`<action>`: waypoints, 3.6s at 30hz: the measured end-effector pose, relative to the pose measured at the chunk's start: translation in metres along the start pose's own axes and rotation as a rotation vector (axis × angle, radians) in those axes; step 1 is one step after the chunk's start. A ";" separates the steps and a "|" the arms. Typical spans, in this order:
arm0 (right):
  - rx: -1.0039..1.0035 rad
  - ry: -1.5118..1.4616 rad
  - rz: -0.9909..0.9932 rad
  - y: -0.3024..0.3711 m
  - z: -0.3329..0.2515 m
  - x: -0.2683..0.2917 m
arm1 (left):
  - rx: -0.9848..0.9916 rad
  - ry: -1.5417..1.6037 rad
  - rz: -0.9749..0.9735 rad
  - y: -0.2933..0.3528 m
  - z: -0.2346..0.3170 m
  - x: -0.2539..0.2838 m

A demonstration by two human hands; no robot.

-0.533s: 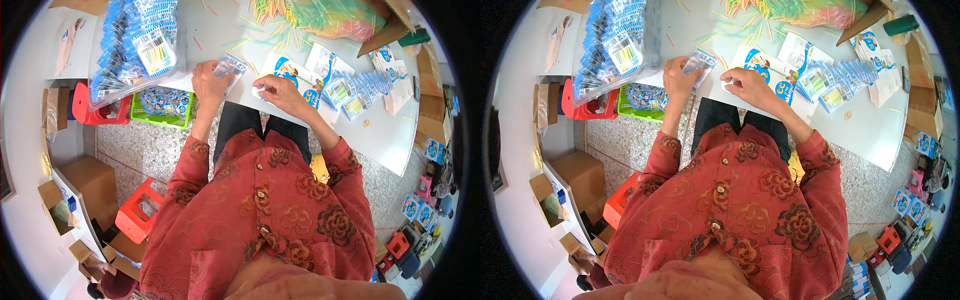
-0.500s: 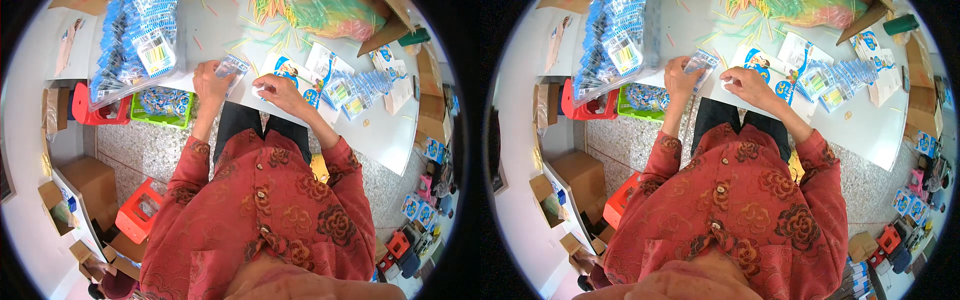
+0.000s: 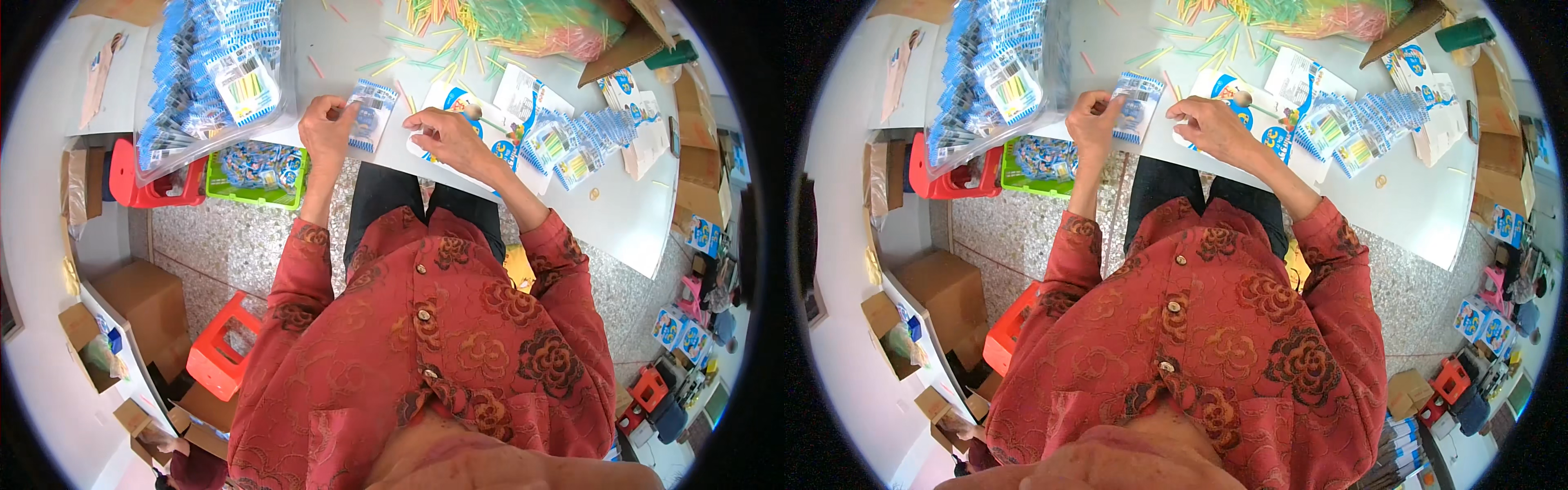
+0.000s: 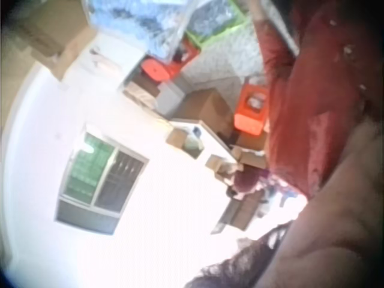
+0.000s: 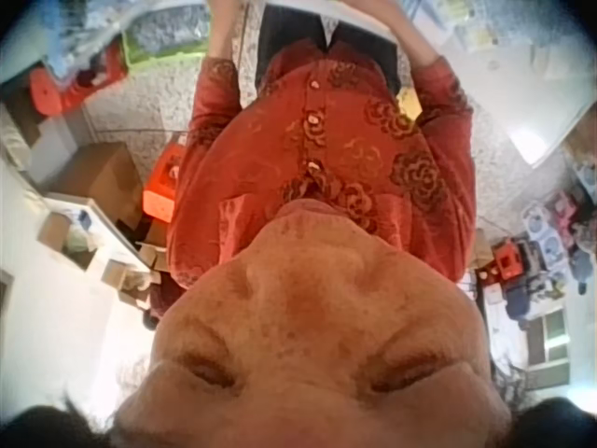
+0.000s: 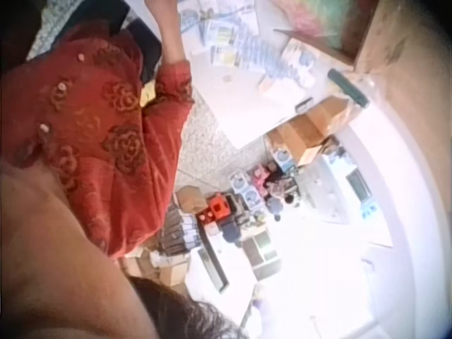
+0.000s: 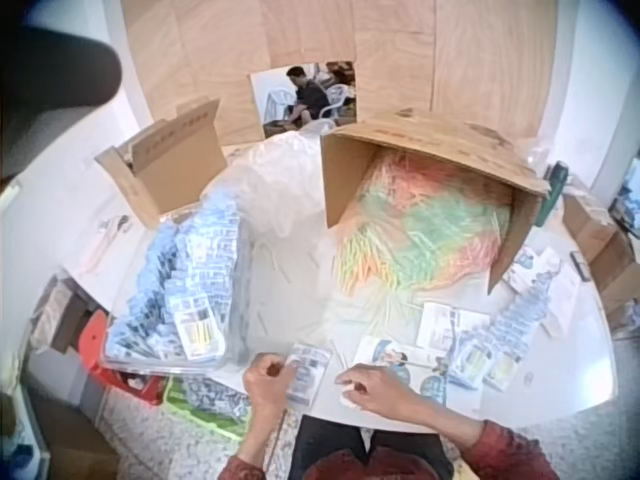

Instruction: Putting small plastic pieces into individual plastic pouches.

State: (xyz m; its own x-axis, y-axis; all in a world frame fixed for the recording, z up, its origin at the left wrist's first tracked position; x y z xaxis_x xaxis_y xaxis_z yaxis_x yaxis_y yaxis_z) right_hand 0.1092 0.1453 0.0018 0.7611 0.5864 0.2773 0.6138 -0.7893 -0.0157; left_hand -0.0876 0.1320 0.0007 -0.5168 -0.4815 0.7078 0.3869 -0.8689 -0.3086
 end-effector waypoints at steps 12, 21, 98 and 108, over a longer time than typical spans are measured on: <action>0.065 0.075 0.061 -0.009 -0.011 0.012 | -0.328 -0.141 0.162 0.001 0.039 0.026; 0.306 0.067 0.129 -0.028 -0.068 0.035 | -0.062 0.390 -0.336 0.017 0.056 0.013; 0.740 1.415 -0.383 -0.137 -0.008 0.096 | 0.166 0.773 -0.321 0.032 0.049 -0.013; 0.841 1.520 -0.448 -0.145 0.022 0.098 | 0.169 0.806 -0.350 0.028 0.044 -0.023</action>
State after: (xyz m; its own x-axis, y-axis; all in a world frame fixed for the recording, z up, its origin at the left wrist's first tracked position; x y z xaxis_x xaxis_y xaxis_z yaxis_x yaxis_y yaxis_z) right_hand 0.0999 0.3213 0.0098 -0.0187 -0.3393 0.9405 0.9986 -0.0534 0.0006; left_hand -0.0310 0.1234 0.0041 -0.9813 -0.1818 0.0628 0.1811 -0.9833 -0.0160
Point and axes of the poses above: each hand's wrist, its own y-axis away from the middle knuckle, its own x-axis out of the back of the hand, z = x × y, the point moved 10 cm from there along -y, towards the middle knuckle, and after that the axes turned 15 degrees about -y, right-handed, at the moved point
